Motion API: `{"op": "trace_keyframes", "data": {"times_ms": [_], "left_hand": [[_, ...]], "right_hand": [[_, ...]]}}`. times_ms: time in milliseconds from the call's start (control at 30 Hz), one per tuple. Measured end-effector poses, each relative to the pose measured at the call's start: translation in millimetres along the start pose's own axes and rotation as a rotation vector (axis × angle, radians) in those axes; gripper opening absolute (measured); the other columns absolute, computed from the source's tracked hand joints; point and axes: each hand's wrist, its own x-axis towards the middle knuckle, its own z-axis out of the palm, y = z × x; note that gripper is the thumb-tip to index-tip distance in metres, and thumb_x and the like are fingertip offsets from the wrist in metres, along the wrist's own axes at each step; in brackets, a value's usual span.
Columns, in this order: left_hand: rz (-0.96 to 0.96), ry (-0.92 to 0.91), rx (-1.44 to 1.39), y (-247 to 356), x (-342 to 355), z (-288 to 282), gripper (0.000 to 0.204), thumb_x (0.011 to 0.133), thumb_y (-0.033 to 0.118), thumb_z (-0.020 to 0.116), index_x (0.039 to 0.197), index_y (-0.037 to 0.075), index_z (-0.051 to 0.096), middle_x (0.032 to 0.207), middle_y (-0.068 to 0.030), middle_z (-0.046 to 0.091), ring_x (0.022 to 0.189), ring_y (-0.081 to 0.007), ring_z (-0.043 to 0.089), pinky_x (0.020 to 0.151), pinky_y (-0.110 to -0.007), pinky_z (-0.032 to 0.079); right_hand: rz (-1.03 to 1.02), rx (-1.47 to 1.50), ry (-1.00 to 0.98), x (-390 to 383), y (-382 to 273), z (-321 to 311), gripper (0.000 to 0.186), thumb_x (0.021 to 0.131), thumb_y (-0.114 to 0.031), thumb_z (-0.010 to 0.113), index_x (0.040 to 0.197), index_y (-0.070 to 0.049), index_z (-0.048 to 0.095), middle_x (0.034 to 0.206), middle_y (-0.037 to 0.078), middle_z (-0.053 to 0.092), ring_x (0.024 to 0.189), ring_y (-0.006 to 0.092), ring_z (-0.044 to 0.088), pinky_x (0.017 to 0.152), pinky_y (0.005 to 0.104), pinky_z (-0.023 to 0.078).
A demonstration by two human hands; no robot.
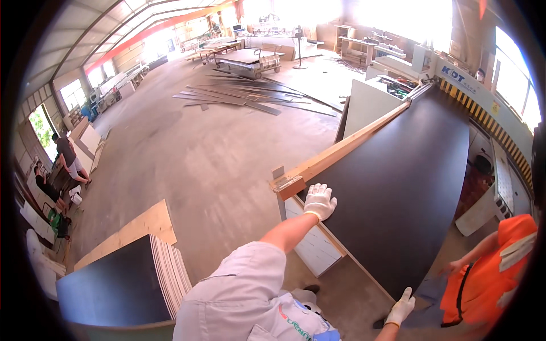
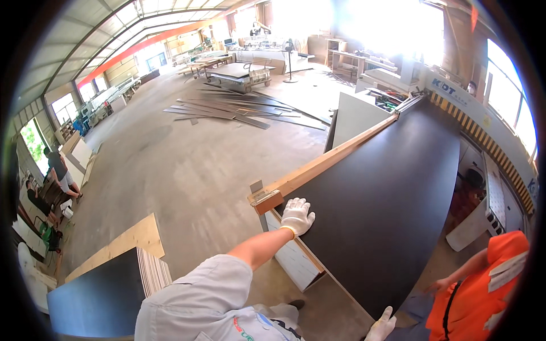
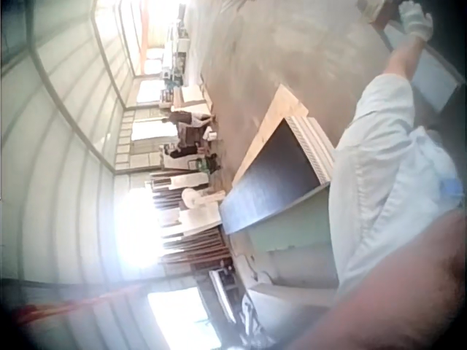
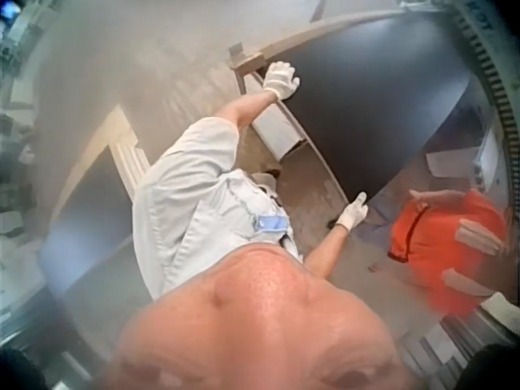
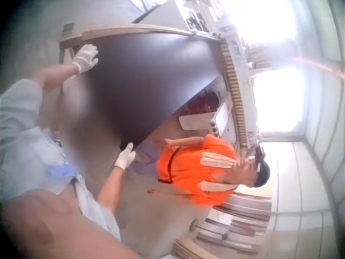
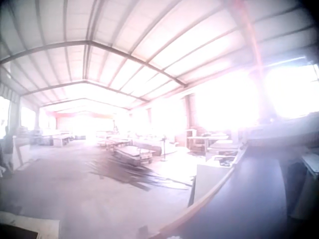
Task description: The person fastens a waist strap, lifts and moves a large wooden panel onto the cutting machine table with a coworker, presses a button on the machine panel, and pushes the board into the machine.
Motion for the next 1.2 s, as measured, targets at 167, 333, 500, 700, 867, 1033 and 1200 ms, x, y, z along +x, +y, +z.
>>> {"op": "trace_keyframes", "data": {"times_ms": [167, 333, 500, 700, 867, 1033, 1200], "left_hand": [[0.009, -0.004, -0.011, -9.0, 1.7, 1.9, 0.058, 0.108, 0.045, 0.067, 0.147, 0.002, 0.071, 0.166, -0.0214, 0.062, 0.160, -0.0407, 0.049, 0.139, -0.057, 0.031], [0.072, -0.038, 0.049, 5.2, 15.1, -3.0, 0.058, 0.106, 0.047, 0.067, 0.139, 0.000, 0.073, 0.153, -0.0231, 0.067, 0.149, -0.0424, 0.056, 0.129, -0.058, 0.039], [-0.025, -0.094, 0.226, -6.9, 72.6, -8.5, 0.060, 0.104, 0.054, 0.066, 0.130, 0.000, 0.075, 0.136, -0.0233, 0.072, 0.131, -0.0428, 0.067, 0.114, -0.059, 0.050], [-0.174, -0.062, 0.109, -13.2, 122.2, 39.4, 0.064, 0.108, 0.057, 0.064, 0.135, 0.000, 0.066, 0.135, -0.0266, 0.074, 0.131, -0.0453, 0.068, 0.117, -0.057, 0.052], [-0.202, -0.063, 0.095, -37.3, 118.5, 45.0, 0.071, 0.109, 0.058, 0.063, 0.149, -0.001, 0.063, 0.139, -0.0259, 0.071, 0.134, -0.0450, 0.066, 0.118, -0.058, 0.051], [-0.198, -0.094, 0.087, -23.9, 118.7, 41.0, 0.070, 0.111, 0.056, 0.063, 0.152, -0.001, 0.062, 0.142, -0.0255, 0.069, 0.136, -0.0441, 0.064, 0.119, -0.057, 0.050], [-0.207, -0.078, 0.114, -15.4, 119.6, 37.2, 0.070, 0.111, 0.056, 0.063, 0.154, 0.001, 0.062, 0.142, -0.0251, 0.071, 0.136, -0.0439, 0.065, 0.119, -0.057, 0.050]], "right_hand": [[-0.017, 0.051, -0.001, -1.6, -4.7, 4.6, 0.067, 0.117, -0.052, 0.066, 0.122, 0.014, 0.071, 0.114, 0.025, 0.079, 0.102, 0.0367, 0.070, 0.099, 0.0489, 0.054], [0.089, 0.034, -0.020, -1.1, -1.8, -2.4, 0.064, 0.116, -0.052, 0.069, 0.121, 0.011, 0.074, 0.110, 0.022, 0.079, 0.099, 0.0347, 0.069, 0.096, 0.0475, 0.055], [0.098, 0.004, 0.001, 5.5, 2.8, 3.7, 0.065, 0.111, -0.054, 0.074, 0.128, 0.009, 0.076, 0.117, 0.026, 0.081, 0.108, 0.0369, 0.074, 0.102, 0.0483, 0.056], [0.104, 0.265, 0.165, 3.9, 31.6, 11.2, 0.058, 0.108, -0.046, 0.085, 0.132, 0.006, 0.078, 0.116, 0.011, 0.082, 0.104, 0.0226, 0.074, 0.095, 0.0432, 0.060], [0.598, 1.307, 0.098, -39.4, 19.2, 40.7, 0.045, 0.107, -0.043, 0.085, 0.132, -0.005, 0.079, 0.114, 0.009, 0.084, 0.095, 0.0264, 0.079, 0.080, 0.0423, 0.065], [0.782, 1.232, -0.092, -57.4, 9.0, 71.2, 0.040, 0.102, -0.029, 0.091, 0.134, -0.011, 0.077, 0.121, 0.009, 0.083, 0.096, 0.0359, 0.079, 0.074, 0.0616, 0.066], [0.943, 1.408, -0.405, -44.4, 23.6, 70.1, 0.029, 0.110, -0.012, 0.078, 0.138, -0.005, 0.074, 0.127, 0.017, 0.080, 0.109, 0.0399, 0.079, 0.096, 0.0617, 0.067]]}}
